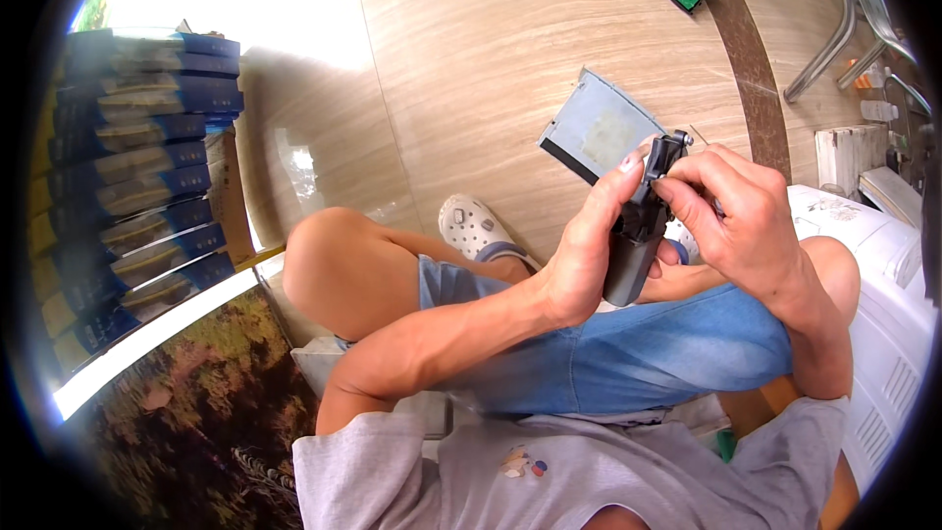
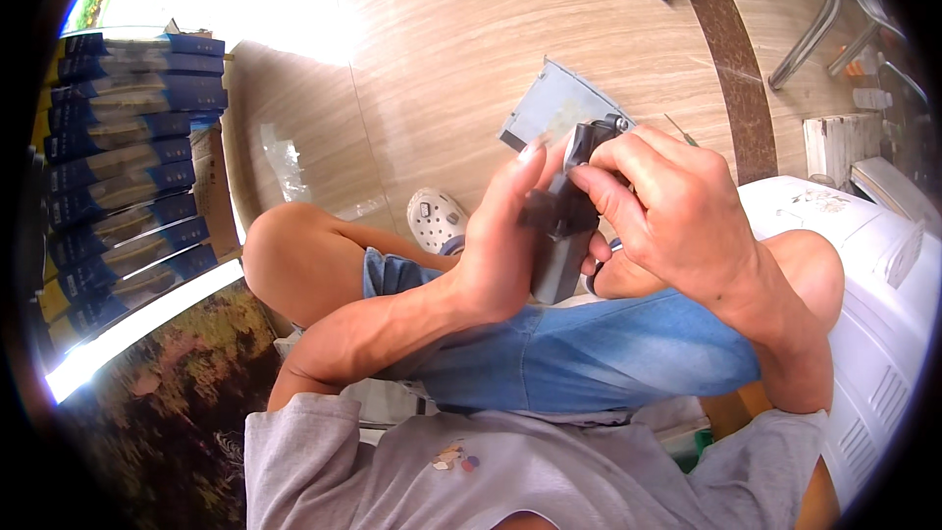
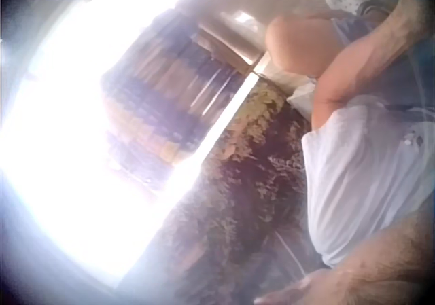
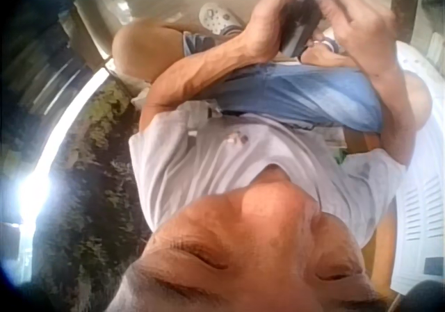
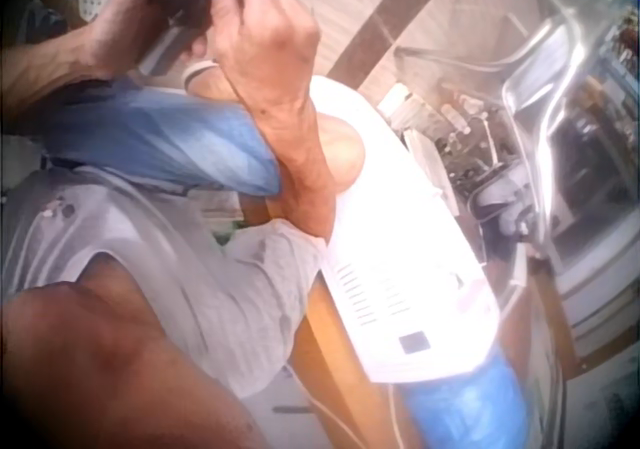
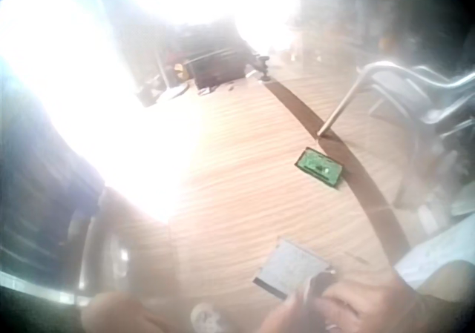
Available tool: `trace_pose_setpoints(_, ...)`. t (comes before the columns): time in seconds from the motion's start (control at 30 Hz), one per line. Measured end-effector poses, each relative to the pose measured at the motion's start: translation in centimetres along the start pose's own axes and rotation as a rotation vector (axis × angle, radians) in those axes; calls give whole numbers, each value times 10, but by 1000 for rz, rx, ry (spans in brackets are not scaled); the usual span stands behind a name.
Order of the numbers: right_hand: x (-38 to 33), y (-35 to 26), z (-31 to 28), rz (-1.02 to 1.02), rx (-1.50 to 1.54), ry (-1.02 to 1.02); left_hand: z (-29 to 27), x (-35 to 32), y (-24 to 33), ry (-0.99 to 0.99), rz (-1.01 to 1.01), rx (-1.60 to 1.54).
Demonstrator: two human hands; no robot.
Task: The person disassembles a small electric motor assembly by unscrewing fasteners with a screwdriver and prying components apart by hand.
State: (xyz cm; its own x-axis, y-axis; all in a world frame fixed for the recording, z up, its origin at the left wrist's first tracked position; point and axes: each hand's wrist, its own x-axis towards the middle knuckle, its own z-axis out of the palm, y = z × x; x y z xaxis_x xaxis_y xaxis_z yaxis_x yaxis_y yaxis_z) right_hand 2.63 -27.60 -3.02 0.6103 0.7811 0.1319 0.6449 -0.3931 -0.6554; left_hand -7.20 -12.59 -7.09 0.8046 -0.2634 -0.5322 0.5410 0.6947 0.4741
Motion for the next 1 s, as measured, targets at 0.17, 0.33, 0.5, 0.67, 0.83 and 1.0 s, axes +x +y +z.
trace_pose_setpoints(0.17,2,-1,3,-92,-28,64,3,-2,5,2,35,17)
trace_pose_setpoints(0.33,4,-1,0,-227,-114,53,4,-1,6,15,32,0)
trace_pose_setpoints(0.5,6,0,-1,-305,-150,55,2,0,5,-8,69,4)
trace_pose_setpoints(0.67,7,1,-6,-270,-162,1,3,-1,8,33,44,-7)
trace_pose_setpoints(0.83,6,1,-1,-105,-45,10,1,3,6,17,48,-4)
trace_pose_setpoints(1.0,8,4,-2,-206,-95,44,4,3,11,20,93,28)
